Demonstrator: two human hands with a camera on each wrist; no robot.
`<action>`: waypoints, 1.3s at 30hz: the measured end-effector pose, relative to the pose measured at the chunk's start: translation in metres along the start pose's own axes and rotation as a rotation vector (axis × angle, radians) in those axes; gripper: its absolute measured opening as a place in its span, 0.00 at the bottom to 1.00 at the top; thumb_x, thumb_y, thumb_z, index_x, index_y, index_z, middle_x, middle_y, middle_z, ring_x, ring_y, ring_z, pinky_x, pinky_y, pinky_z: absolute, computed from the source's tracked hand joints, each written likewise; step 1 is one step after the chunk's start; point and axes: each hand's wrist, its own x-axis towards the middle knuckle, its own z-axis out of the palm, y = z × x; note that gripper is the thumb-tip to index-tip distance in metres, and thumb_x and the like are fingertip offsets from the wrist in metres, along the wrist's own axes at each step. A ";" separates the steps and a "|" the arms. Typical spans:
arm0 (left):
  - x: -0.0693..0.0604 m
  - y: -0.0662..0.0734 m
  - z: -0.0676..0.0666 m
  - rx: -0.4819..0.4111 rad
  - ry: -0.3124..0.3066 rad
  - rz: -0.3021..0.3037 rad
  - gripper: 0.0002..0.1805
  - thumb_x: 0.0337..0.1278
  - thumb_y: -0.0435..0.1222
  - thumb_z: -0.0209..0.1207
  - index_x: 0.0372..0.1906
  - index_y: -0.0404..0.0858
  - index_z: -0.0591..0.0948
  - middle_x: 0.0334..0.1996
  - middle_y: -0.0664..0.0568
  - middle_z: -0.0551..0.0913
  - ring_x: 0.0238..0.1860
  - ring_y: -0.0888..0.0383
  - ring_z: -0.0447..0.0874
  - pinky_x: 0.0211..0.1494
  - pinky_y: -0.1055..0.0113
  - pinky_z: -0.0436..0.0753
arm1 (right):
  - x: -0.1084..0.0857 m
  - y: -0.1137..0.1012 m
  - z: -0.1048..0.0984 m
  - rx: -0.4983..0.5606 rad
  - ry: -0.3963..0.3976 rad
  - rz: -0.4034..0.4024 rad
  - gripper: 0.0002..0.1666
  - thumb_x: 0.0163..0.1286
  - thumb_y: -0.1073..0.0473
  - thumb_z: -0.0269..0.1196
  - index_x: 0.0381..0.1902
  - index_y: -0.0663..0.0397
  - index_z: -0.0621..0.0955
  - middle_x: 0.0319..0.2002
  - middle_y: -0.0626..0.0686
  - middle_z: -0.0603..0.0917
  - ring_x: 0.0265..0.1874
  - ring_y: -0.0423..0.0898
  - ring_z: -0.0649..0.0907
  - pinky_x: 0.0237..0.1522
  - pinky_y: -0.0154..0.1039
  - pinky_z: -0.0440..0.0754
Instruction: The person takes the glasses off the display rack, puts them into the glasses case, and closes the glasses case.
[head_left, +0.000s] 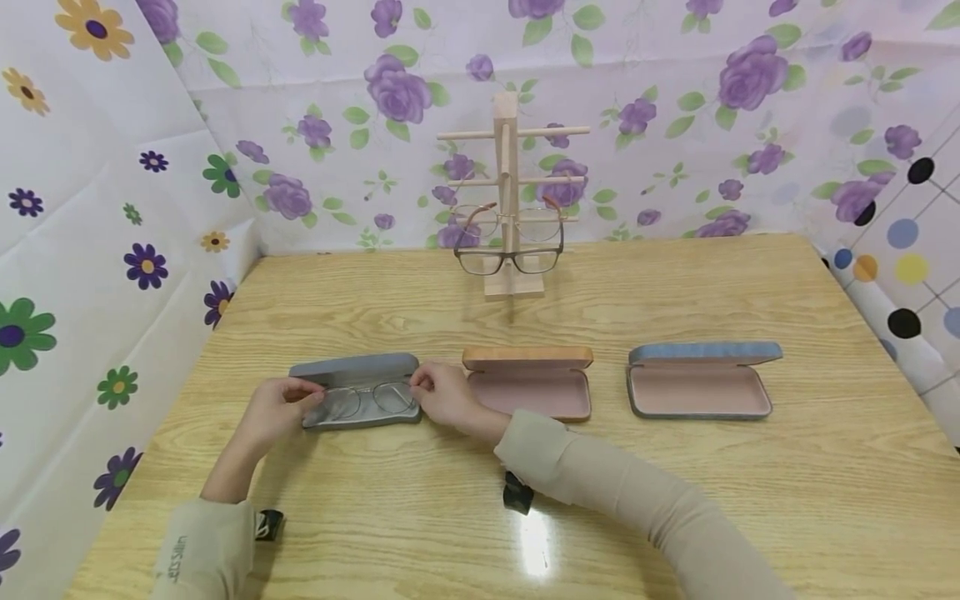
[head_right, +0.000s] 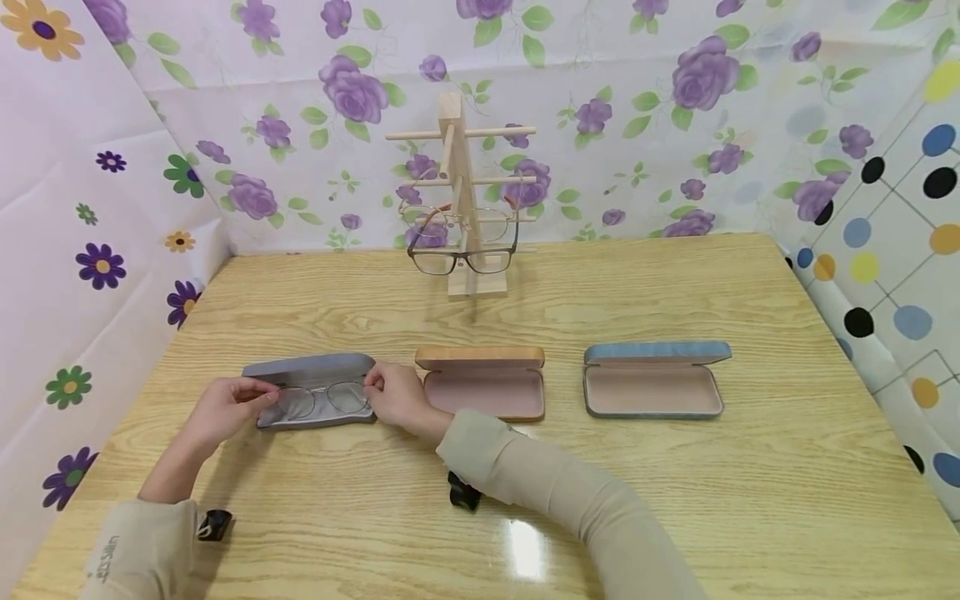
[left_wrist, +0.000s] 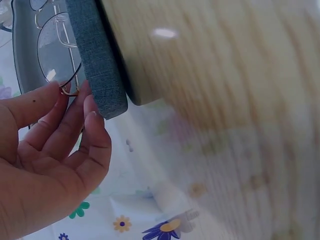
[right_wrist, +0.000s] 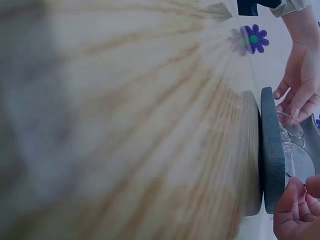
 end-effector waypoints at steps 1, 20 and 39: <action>0.000 0.000 0.000 0.012 -0.003 -0.003 0.11 0.59 0.30 0.55 0.39 0.25 0.80 0.38 0.38 0.81 0.38 0.52 0.77 0.32 0.69 0.75 | 0.000 0.000 0.001 -0.004 -0.008 -0.003 0.05 0.64 0.66 0.58 0.35 0.63 0.80 0.23 0.48 0.76 0.20 0.38 0.72 0.24 0.28 0.69; 0.001 -0.002 0.000 0.111 0.014 0.076 0.10 0.56 0.28 0.57 0.40 0.24 0.81 0.37 0.37 0.81 0.38 0.45 0.78 0.38 0.59 0.77 | 0.002 -0.007 0.001 -0.072 -0.184 0.109 0.31 0.53 0.69 0.64 0.57 0.64 0.72 0.18 0.46 0.68 0.15 0.38 0.66 0.16 0.27 0.62; -0.011 -0.003 -0.010 0.099 0.110 0.007 0.18 0.63 0.43 0.52 0.40 0.29 0.81 0.35 0.40 0.82 0.38 0.46 0.78 0.37 0.60 0.76 | -0.010 -0.011 -0.008 0.070 -0.008 0.106 0.28 0.63 0.54 0.61 0.56 0.64 0.70 0.43 0.56 0.75 0.40 0.47 0.74 0.40 0.37 0.74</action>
